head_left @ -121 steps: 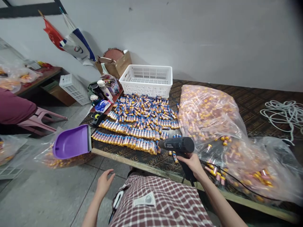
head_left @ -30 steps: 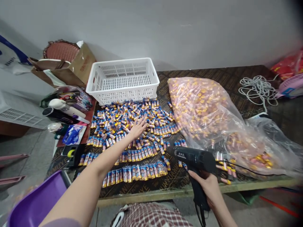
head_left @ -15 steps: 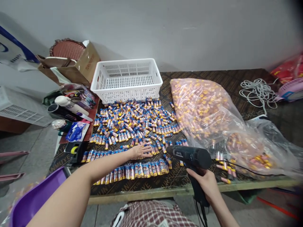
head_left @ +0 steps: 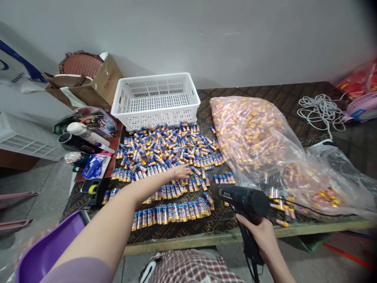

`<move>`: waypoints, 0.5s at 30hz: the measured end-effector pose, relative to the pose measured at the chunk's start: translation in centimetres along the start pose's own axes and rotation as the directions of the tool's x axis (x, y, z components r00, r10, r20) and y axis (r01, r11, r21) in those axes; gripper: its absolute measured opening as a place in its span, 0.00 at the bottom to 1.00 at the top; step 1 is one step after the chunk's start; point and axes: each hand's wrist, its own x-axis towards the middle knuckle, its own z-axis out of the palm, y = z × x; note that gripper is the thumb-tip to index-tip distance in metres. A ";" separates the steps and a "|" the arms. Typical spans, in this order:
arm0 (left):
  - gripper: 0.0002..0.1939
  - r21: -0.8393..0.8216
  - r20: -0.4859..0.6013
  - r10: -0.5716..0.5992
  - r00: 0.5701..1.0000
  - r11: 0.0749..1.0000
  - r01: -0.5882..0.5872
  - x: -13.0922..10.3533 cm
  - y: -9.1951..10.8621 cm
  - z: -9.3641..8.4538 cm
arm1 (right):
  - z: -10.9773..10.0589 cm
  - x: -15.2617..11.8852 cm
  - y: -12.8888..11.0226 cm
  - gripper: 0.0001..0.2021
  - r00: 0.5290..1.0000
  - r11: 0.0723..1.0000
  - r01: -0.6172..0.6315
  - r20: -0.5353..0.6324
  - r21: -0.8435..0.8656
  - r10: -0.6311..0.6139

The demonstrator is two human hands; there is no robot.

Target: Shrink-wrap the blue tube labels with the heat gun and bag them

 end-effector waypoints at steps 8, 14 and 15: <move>0.24 0.044 0.032 -0.010 0.999 0.999 0.009 -2.0 -1.6 -3.0 | 2.7 0.6 -1.1 0.23 0.991 0.997 0.072 0.110 -0.013 -0.070; 0.42 -0.018 0.243 0.193 0.951 0.981 -0.194 -6.5 3.4 1.9 | 4.7 0.4 -2.5 0.21 0.959 0.996 0.092 0.268 0.018 -0.093; 0.43 0.013 0.237 0.192 0.952 0.980 -0.201 -6.9 3.6 2.5 | 4.5 0.5 -2.5 0.21 0.960 0.996 0.090 0.265 0.011 -0.090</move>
